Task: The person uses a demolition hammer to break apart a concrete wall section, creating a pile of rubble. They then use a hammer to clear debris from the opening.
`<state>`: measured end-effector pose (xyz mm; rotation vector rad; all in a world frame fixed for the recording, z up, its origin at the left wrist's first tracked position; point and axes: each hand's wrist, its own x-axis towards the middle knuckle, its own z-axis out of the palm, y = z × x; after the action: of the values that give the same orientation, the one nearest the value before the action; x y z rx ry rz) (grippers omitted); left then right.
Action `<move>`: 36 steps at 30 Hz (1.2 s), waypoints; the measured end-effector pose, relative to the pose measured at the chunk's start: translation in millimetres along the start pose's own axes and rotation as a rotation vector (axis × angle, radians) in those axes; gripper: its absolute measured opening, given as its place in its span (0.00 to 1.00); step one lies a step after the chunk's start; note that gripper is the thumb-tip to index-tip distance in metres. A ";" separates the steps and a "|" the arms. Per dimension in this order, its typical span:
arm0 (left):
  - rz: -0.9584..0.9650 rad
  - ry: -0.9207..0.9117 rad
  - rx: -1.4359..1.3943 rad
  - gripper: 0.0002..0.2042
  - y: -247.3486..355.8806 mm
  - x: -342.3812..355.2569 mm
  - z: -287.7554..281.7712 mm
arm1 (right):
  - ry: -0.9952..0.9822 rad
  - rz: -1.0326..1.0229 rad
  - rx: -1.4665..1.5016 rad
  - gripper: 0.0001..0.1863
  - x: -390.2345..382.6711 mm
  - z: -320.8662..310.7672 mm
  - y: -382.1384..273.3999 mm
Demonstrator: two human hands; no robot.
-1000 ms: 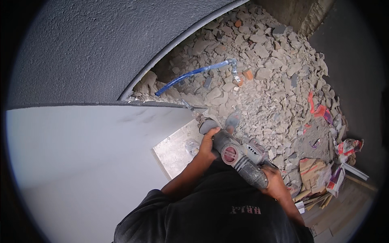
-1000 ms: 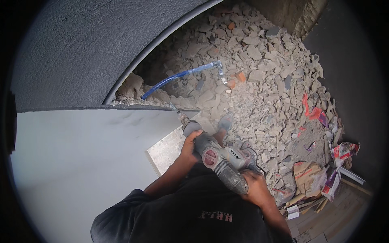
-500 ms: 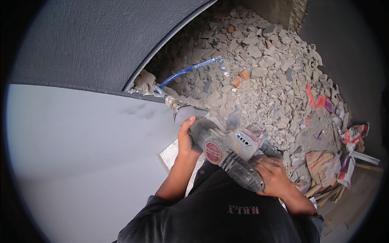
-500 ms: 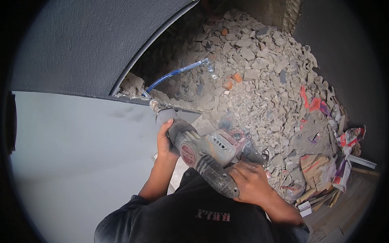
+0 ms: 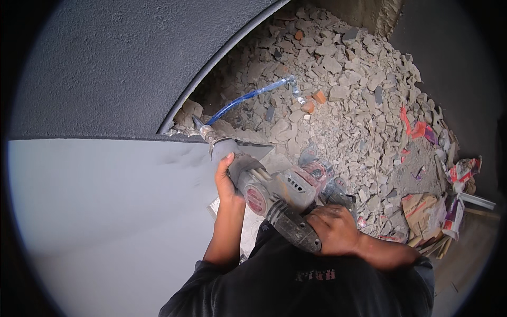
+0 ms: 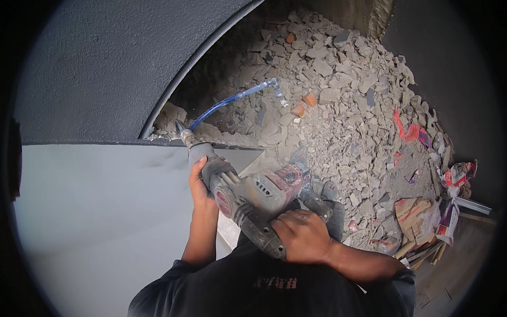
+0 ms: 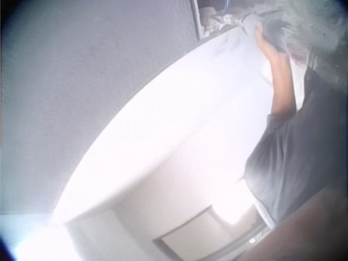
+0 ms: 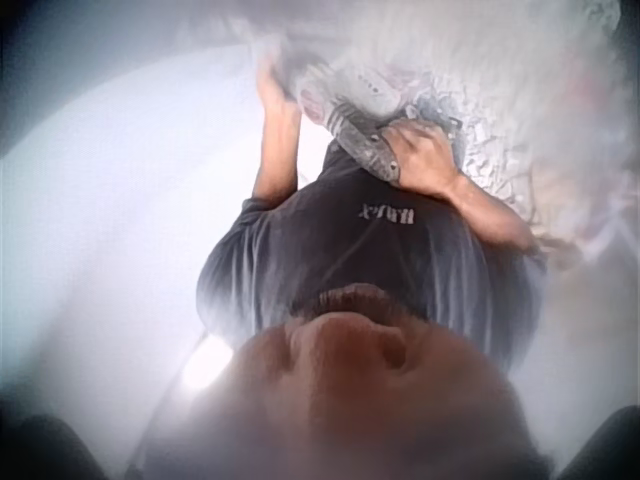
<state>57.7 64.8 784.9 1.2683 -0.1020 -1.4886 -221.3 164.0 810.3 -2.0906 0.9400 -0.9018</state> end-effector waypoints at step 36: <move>-0.045 0.047 0.009 0.17 -4.5 6.4 20.4 | -0.221 0.183 0.016 0.36 1.9 -25.5 20.4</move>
<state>41.3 50.6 786.5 1.3191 -0.0495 -1.4970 -247.6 144.6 808.6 -2.0036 0.9825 -0.5698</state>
